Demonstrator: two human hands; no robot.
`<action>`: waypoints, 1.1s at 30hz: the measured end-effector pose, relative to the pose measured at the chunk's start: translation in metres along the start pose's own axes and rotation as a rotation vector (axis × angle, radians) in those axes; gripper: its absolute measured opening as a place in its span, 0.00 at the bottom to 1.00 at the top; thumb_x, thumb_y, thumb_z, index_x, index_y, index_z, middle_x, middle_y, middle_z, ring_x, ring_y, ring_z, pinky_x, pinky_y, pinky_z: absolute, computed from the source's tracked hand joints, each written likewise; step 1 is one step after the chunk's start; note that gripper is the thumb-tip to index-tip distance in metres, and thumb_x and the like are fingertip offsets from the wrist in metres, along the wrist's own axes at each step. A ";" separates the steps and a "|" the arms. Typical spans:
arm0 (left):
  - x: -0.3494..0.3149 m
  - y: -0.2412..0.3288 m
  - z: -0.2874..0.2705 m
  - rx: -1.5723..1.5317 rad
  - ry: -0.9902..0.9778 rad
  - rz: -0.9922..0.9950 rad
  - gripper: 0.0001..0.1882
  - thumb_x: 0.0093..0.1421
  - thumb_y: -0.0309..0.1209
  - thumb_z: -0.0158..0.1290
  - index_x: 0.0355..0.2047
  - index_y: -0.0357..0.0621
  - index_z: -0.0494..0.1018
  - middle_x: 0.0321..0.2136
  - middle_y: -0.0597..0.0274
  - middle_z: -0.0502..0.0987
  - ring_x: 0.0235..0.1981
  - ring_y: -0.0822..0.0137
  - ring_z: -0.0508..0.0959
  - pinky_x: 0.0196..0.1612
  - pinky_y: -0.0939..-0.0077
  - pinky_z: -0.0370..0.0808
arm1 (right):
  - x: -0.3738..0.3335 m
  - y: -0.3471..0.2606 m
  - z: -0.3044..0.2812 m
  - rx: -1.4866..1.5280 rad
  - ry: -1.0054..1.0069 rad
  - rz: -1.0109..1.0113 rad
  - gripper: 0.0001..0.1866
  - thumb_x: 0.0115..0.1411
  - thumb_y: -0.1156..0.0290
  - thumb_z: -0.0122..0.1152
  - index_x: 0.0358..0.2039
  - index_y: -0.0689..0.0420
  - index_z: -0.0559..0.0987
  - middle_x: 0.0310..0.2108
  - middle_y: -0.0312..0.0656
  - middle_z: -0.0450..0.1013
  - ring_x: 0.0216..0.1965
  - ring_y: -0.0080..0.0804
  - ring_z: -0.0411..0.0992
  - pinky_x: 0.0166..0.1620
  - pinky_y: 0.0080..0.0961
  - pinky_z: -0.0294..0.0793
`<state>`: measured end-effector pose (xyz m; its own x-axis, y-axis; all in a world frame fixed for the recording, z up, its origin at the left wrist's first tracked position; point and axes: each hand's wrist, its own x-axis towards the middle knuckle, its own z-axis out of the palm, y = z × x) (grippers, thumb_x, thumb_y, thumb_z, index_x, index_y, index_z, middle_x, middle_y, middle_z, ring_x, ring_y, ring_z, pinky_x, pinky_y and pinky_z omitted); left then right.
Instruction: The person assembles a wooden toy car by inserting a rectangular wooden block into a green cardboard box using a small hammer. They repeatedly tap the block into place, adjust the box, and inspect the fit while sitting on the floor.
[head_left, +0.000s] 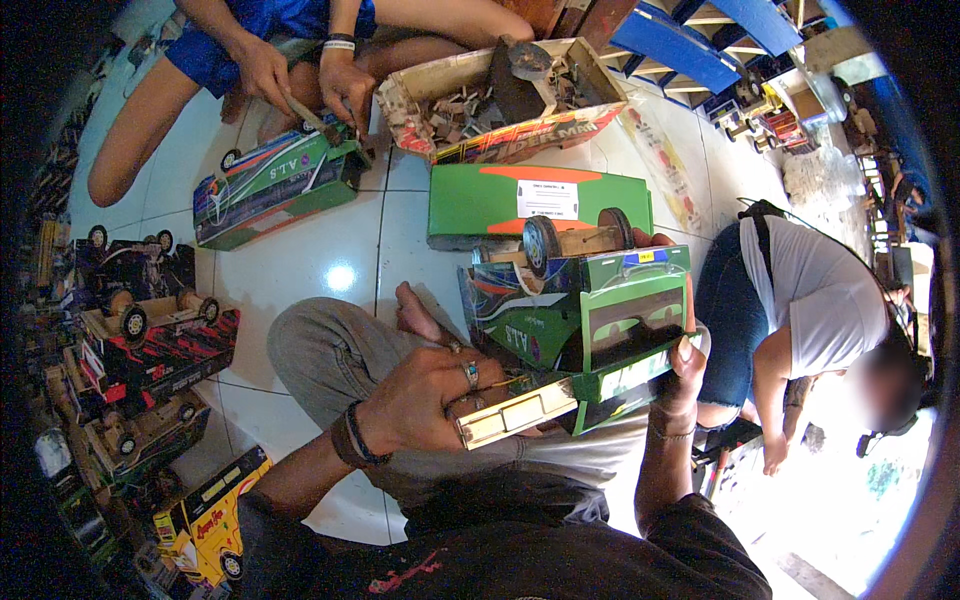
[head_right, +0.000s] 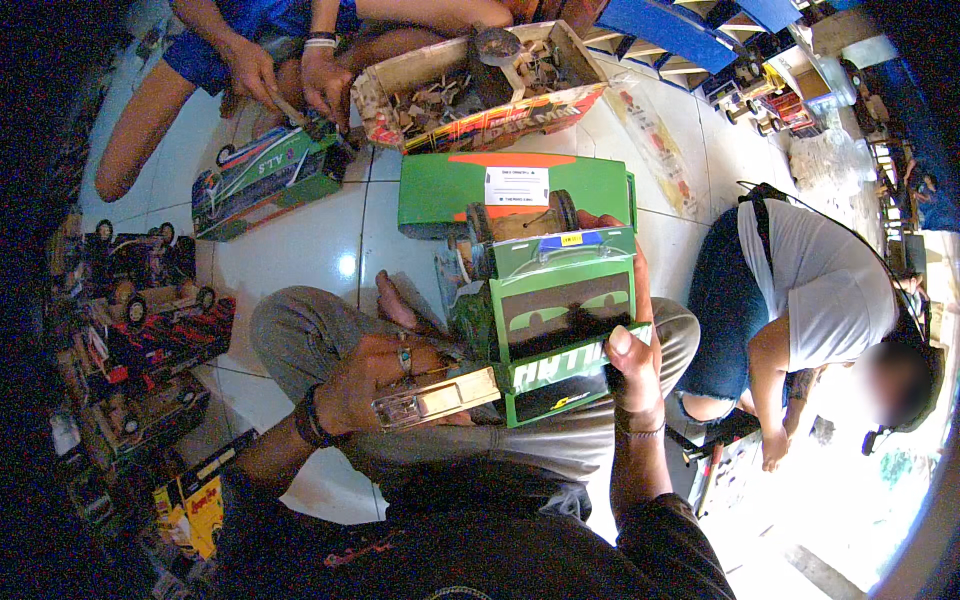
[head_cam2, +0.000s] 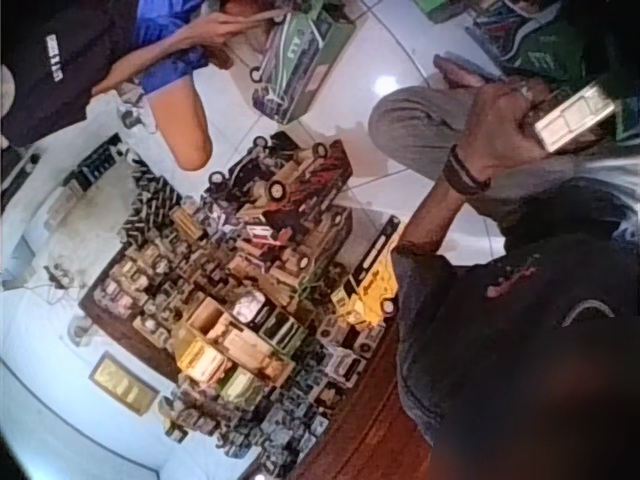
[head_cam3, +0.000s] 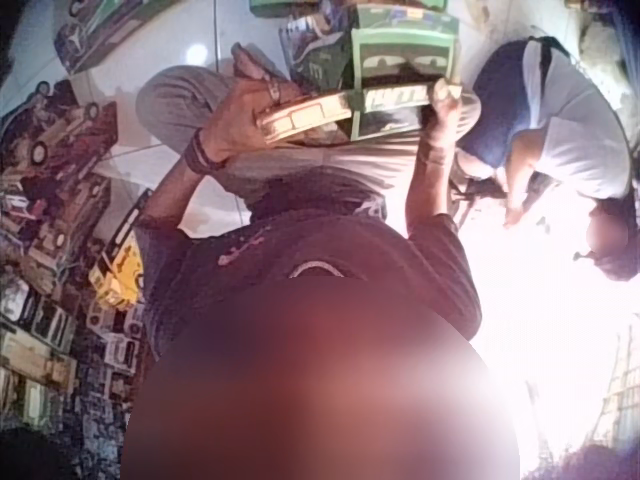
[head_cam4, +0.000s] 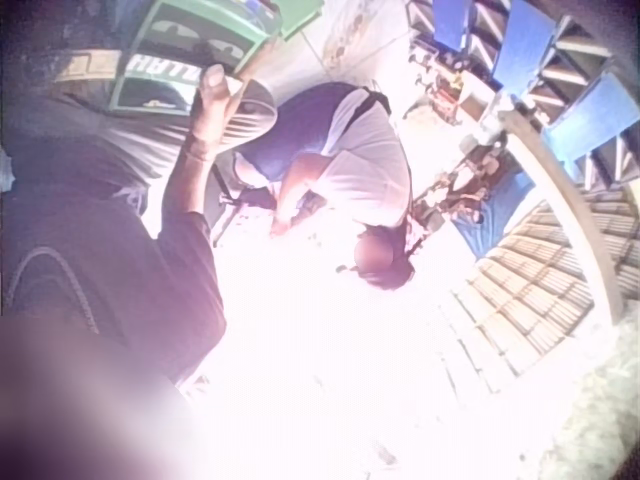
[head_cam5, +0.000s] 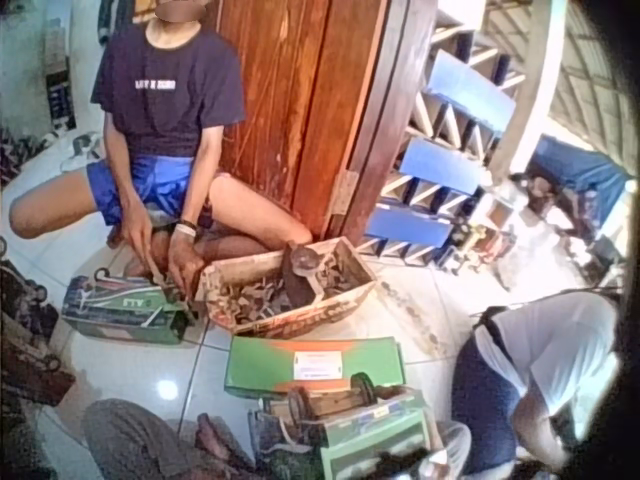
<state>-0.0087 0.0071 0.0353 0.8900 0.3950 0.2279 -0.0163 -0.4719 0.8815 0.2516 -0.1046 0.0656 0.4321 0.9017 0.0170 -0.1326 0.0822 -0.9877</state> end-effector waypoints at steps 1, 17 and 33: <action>0.000 0.001 0.000 -0.024 -0.008 -0.027 0.13 0.55 0.36 0.66 0.31 0.44 0.74 0.24 0.61 0.75 0.26 0.56 0.79 0.31 0.63 0.75 | -0.001 0.002 -0.001 -0.004 0.028 -0.001 0.39 0.61 0.50 0.66 0.62 0.66 0.68 0.43 0.43 0.77 0.39 0.31 0.78 0.44 0.28 0.78; -0.003 -0.013 0.013 -0.083 0.053 0.020 0.15 0.52 0.40 0.69 0.34 0.45 0.80 0.24 0.62 0.78 0.23 0.57 0.81 0.26 0.66 0.77 | -0.004 0.006 -0.010 0.009 0.040 0.065 0.47 0.58 0.50 0.68 0.68 0.66 0.62 0.45 0.42 0.77 0.41 0.29 0.77 0.45 0.28 0.77; -0.007 -0.007 0.022 -0.079 0.147 -0.008 0.14 0.54 0.37 0.67 0.28 0.42 0.74 0.20 0.60 0.74 0.21 0.58 0.78 0.27 0.65 0.74 | 0.002 -0.010 0.009 -0.073 0.004 0.201 0.65 0.45 0.35 0.68 0.74 0.60 0.50 0.71 0.53 0.54 0.70 0.45 0.56 0.70 0.42 0.53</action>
<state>-0.0047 -0.0092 0.0185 0.8142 0.5122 0.2735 -0.0504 -0.4070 0.9120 0.2455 -0.0996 0.0774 0.4071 0.8950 -0.1824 -0.1515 -0.1308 -0.9798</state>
